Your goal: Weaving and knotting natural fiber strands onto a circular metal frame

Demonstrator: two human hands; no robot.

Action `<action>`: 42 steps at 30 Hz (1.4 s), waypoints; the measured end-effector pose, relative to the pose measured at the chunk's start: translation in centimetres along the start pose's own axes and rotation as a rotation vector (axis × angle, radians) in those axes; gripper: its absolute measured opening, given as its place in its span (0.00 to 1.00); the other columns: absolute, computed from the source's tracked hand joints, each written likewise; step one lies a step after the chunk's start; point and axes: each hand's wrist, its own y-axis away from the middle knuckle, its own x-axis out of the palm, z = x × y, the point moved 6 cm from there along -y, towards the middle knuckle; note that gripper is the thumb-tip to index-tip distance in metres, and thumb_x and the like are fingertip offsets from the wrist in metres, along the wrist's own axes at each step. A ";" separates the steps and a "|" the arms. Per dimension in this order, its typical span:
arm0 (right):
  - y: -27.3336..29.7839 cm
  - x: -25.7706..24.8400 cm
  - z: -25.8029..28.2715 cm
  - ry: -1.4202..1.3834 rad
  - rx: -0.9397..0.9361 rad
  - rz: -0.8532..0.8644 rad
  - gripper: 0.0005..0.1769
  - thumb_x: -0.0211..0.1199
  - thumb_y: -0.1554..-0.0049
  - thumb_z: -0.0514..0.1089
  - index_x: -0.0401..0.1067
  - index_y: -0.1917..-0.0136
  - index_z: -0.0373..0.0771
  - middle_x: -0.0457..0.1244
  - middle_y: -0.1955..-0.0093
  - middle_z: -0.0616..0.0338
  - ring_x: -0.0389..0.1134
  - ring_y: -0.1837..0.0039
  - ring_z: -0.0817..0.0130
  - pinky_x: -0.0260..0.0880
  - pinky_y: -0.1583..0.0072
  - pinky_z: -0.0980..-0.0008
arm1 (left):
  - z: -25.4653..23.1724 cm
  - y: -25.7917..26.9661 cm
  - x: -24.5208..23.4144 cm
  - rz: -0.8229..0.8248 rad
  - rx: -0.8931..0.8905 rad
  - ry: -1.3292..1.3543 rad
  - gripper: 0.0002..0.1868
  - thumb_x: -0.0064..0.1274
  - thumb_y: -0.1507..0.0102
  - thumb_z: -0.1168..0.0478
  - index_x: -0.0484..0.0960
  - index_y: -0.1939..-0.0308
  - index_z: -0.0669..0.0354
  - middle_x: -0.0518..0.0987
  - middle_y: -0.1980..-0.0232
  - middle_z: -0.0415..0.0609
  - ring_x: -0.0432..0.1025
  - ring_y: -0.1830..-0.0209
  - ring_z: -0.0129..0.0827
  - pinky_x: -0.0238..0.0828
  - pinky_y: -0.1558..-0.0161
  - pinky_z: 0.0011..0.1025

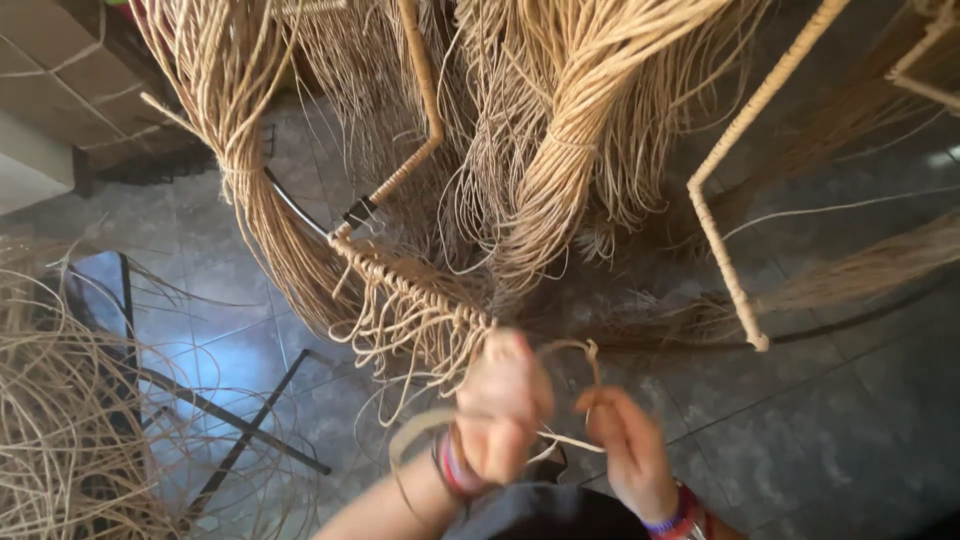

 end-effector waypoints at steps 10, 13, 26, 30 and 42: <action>-2.5 0.0 14.8 0.934 -0.702 0.242 0.07 0.63 0.41 0.44 0.75 0.49 0.42 0.65 0.48 0.58 0.66 0.44 0.57 0.61 0.39 0.56 | 1.2 5.9 3.2 -0.504 -0.593 0.959 0.29 0.38 0.29 0.51 0.53 0.86 0.49 0.53 0.86 0.43 0.48 0.80 0.36 0.49 0.68 0.38; -4.5 -0.2 14.3 1.180 -0.742 0.106 0.11 0.63 0.38 0.48 0.74 0.43 0.45 0.62 0.49 0.60 0.64 0.45 0.56 0.57 0.43 0.56 | 0.9 6.3 2.8 -0.527 -0.591 0.967 0.29 0.36 0.29 0.51 0.51 0.85 0.49 0.48 0.85 0.42 0.45 0.79 0.35 0.44 0.69 0.37; -5.9 0.3 13.7 1.224 -0.709 0.122 0.08 0.65 0.37 0.52 0.74 0.54 0.48 0.65 0.62 0.68 0.66 0.58 0.63 0.60 0.56 0.61 | 0.4 6.3 -2.4 -0.437 -0.531 0.690 0.29 0.36 0.29 0.52 0.55 0.86 0.51 0.52 0.86 0.45 0.47 0.82 0.39 0.49 0.68 0.42; -5.7 -0.5 13.2 1.211 -0.726 0.123 0.09 0.65 0.37 0.52 0.75 0.54 0.46 0.66 0.61 0.68 0.67 0.57 0.64 0.61 0.54 0.62 | 3.7 6.2 -8.1 -0.505 -0.433 0.552 0.26 0.36 0.30 0.55 0.52 0.84 0.52 0.50 0.82 0.45 0.49 0.78 0.39 0.47 0.67 0.42; -3.8 2.9 14.8 1.078 -0.806 -0.012 0.17 0.69 0.36 0.45 0.79 0.38 0.34 0.66 0.41 0.47 0.68 0.39 0.53 0.69 0.33 0.54 | 3.2 13.2 -9.6 0.646 -0.244 -0.530 0.32 0.48 0.51 0.71 0.75 0.40 0.61 0.72 0.31 0.59 0.64 0.28 0.55 0.55 0.25 0.50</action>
